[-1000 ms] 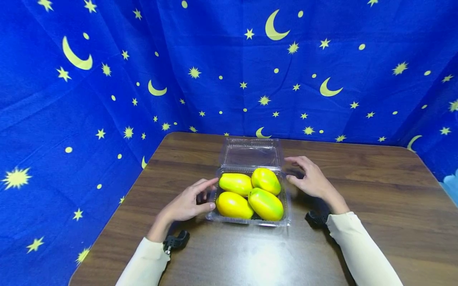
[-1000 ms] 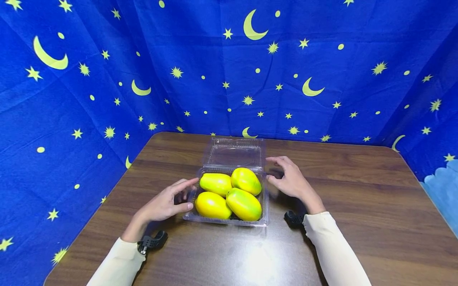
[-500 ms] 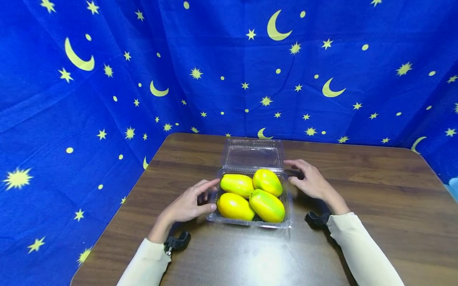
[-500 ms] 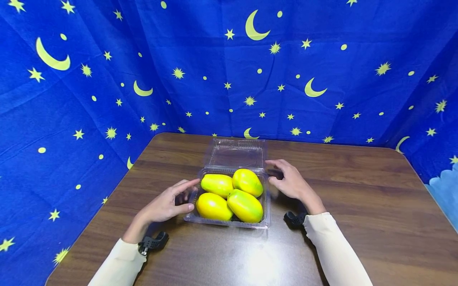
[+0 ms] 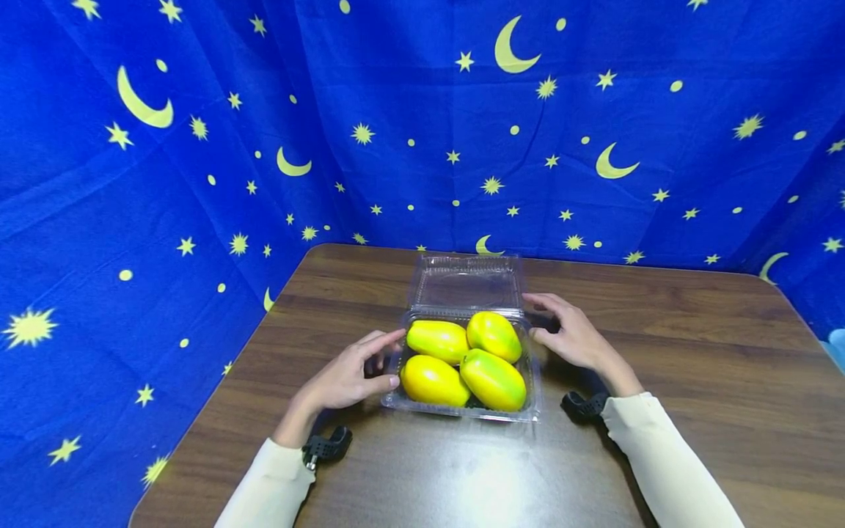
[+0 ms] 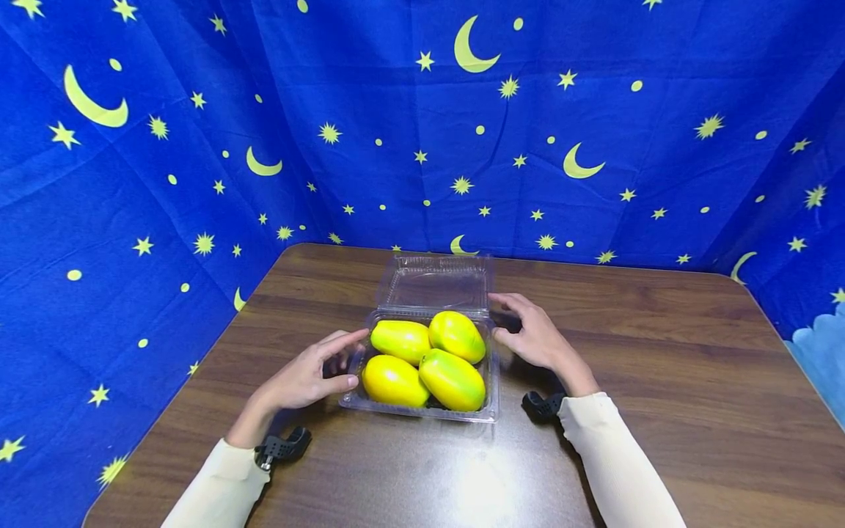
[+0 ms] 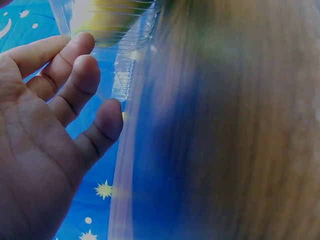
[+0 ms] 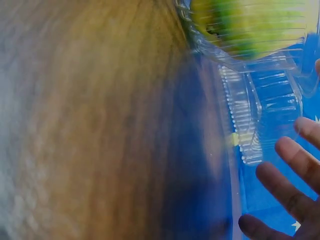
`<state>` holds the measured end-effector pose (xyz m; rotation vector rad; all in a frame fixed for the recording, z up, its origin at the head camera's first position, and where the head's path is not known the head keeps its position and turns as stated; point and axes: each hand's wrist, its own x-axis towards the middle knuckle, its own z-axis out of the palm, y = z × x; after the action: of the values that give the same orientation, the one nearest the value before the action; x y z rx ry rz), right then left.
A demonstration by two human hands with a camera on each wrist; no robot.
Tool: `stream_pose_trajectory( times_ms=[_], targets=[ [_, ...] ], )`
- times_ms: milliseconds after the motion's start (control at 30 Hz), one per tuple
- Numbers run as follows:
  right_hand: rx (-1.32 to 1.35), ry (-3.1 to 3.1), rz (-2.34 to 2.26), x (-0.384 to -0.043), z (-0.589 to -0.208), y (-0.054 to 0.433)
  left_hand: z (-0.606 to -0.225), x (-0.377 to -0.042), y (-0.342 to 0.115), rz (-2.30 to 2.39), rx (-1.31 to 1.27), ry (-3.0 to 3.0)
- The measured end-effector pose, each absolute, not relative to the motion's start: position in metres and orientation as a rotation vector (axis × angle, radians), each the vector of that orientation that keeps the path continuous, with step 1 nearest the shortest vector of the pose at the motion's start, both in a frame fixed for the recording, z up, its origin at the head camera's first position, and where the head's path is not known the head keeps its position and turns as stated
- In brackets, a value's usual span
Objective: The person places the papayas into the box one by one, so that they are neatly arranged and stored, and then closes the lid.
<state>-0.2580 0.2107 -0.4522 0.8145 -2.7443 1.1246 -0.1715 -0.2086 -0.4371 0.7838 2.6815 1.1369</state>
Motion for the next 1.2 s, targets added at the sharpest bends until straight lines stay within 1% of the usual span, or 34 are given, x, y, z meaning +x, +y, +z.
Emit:
stream_pose_trajectory(
  times_ms=[567, 1200],
  targets=[
    [0.802, -2.541, 1.325, -0.2547, -0.452, 0.2084, -0.4359, -0.1705, -0.2076, 1.171, 0.777, 2.672],
    [0.838, -2.421, 1.21, -0.2551, -0.4498, 0.2063, -0.4351, -0.1702, -0.2059, 1.16, 0.771, 2.68]
  ],
)
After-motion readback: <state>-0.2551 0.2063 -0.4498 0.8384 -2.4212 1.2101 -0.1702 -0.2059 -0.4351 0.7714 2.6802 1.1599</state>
